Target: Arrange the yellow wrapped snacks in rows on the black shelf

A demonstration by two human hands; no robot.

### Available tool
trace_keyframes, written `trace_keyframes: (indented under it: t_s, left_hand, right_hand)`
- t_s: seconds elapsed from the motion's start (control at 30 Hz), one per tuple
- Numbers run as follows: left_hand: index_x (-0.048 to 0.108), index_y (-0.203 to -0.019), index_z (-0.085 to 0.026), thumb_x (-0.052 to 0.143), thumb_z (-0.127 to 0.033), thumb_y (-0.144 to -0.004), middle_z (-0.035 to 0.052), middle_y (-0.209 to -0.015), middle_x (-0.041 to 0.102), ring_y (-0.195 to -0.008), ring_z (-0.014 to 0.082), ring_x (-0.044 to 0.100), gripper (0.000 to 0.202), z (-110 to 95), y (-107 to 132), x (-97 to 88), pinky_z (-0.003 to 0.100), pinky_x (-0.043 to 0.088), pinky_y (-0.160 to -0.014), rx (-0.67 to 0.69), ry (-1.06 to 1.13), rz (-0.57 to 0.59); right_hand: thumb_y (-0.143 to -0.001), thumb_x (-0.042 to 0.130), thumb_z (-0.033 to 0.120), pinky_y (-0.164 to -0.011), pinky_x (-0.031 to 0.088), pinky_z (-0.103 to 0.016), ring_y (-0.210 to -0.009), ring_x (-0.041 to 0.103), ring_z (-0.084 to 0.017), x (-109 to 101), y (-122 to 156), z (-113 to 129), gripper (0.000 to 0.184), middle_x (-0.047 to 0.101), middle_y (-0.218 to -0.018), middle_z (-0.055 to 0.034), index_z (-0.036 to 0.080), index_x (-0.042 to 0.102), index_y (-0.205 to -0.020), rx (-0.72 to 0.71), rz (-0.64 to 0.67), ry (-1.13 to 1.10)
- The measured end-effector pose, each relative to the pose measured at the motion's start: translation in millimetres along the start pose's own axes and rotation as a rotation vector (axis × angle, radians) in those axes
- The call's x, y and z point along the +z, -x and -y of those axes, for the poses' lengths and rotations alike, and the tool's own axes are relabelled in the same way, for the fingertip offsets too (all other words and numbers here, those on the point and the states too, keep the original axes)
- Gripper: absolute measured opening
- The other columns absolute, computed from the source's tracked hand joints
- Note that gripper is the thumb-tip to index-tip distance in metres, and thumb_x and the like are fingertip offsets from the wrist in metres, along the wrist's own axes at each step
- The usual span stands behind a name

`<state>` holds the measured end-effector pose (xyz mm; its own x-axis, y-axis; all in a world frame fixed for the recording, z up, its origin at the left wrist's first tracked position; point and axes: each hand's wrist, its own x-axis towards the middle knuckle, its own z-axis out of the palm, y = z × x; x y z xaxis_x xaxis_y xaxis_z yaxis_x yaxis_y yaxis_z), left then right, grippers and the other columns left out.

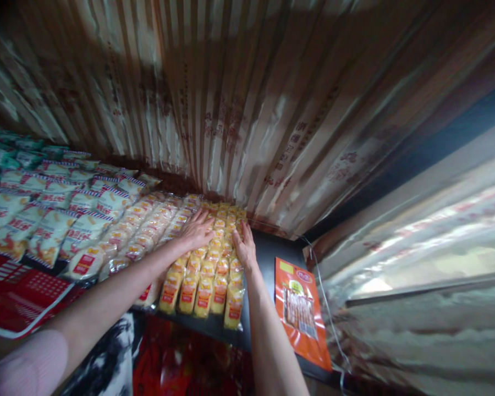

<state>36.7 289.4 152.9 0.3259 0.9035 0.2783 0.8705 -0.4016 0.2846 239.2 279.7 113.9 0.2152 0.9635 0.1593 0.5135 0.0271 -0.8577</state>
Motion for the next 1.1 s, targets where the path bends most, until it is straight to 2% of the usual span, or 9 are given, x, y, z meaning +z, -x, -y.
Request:
trace_keyframes:
  t_s: [0.17, 0.27, 0.4, 0.5, 0.63, 0.77, 0.83, 0.93, 1.1]
  left_hand:
    - [0.054, -0.130, -0.021, 0.044, -0.042, -0.087, 0.0083, -0.145, 0.042, -0.138, 0.0294, 0.028, 0.048, -2, 1, -6.2, 0.051, 0.027, -0.111, 0.017, -0.019, -0.012]
    - [0.055, -0.129, -0.021, 0.041, -0.040, -0.089, 0.0085, -0.144, 0.044, -0.138, 0.0287, 0.029, 0.047, -5, 3, -14.1, 0.051, 0.025, -0.112, 0.010, -0.029, -0.021]
    - [0.052, -0.131, -0.019, 0.039, -0.036, -0.090, 0.0095, -0.145, 0.041, -0.140, 0.0278, 0.026, 0.046, -7, 24, -30.7, 0.050, 0.024, -0.113, -0.001, -0.028, -0.071]
    - [0.051, -0.131, -0.017, 0.041, -0.034, -0.090, 0.0107, -0.146, 0.040, -0.141, 0.0277, 0.024, 0.046, -7, 63, -41.8, 0.049, 0.025, -0.113, -0.018, -0.039, -0.164]
    - [0.050, -0.131, -0.013, 0.039, -0.031, -0.091, 0.0143, -0.146, 0.039, -0.142, 0.0293, 0.021, 0.045, -9, 129, -44.8, 0.051, 0.027, -0.113, -0.069, -0.032, -0.272]
    - [0.038, -0.140, -0.014, 0.042, -0.032, -0.091, 0.0152, -0.150, 0.031, -0.143, 0.0302, 0.014, 0.053, -18, 177, -36.7, 0.054, 0.025, -0.113, -0.088, -0.065, -0.297]
    - [0.032, -0.143, -0.014, 0.043, -0.035, -0.091, 0.0154, -0.151, 0.027, -0.143, 0.0303, 0.012, 0.058, -22, 188, -31.0, 0.053, 0.024, -0.113, -0.087, -0.091, -0.272]
    - [0.029, -0.145, -0.014, 0.044, -0.039, -0.091, 0.0150, -0.153, 0.024, -0.143, 0.0302, 0.012, 0.061, -21, 192, -22.0, 0.051, 0.022, -0.114, -0.081, -0.115, -0.237]
    - [0.031, -0.144, -0.014, 0.045, -0.037, -0.090, 0.0145, -0.153, 0.024, -0.144, 0.0285, 0.011, 0.060, -11, 187, -12.5, 0.048, 0.021, -0.115, -0.043, -0.100, -0.234]
  right_hand:
    - [-0.084, 0.044, 0.061, -0.111, 0.029, -0.046, -0.137, 0.034, -0.023, -12, 6, 6, 0.065, 0.045, -0.144, -0.0040, 0.027, 0.042, -0.139, -0.062, 0.009, -0.147]
    - [-0.087, 0.041, 0.058, -0.113, 0.025, -0.046, -0.139, 0.031, -0.022, -25, 20, 11, 0.063, 0.041, -0.147, -0.0051, 0.024, 0.041, -0.140, -0.081, -0.050, -0.237]
    - [-0.092, 0.031, 0.055, -0.114, 0.023, -0.045, -0.141, 0.026, -0.020, -44, 64, 20, 0.062, 0.031, -0.152, -0.0054, 0.023, 0.032, -0.145, -0.058, -0.086, -0.257]
    - [-0.090, 0.036, 0.054, -0.117, 0.016, -0.045, -0.142, 0.023, -0.020, -50, 109, 25, 0.060, 0.029, -0.153, -0.0050, 0.024, 0.036, -0.143, -0.098, -0.110, -0.087]
    - [-0.090, 0.034, 0.053, -0.115, 0.020, -0.048, -0.143, 0.020, -0.021, -41, 155, 30, 0.061, 0.023, -0.155, -0.0063, 0.024, 0.031, -0.145, -0.122, -0.136, 0.046]
    - [-0.089, 0.036, 0.054, -0.116, 0.021, -0.046, -0.143, 0.019, -0.021, -19, 168, 27, 0.069, 0.019, -0.156, -0.0069, 0.024, 0.017, -0.149, -0.078, -0.129, 0.044]
    - [-0.088, 0.037, 0.055, -0.115, 0.022, -0.045, -0.142, 0.022, -0.021, -9, 166, 25, 0.073, 0.020, -0.156, -0.0077, 0.023, 0.013, -0.150, -0.039, -0.141, 0.022]
    - [-0.087, 0.040, 0.057, -0.114, 0.025, -0.043, -0.142, 0.024, -0.022, 1, 163, 25, 0.079, 0.022, -0.155, -0.0095, 0.021, 0.009, -0.150, -0.006, -0.137, 0.011]
    - [-0.084, 0.041, 0.060, -0.113, 0.026, -0.043, -0.139, 0.029, -0.024, 9, 162, 34, 0.077, 0.029, -0.152, -0.0104, 0.020, 0.021, -0.148, 0.017, -0.172, 0.054]
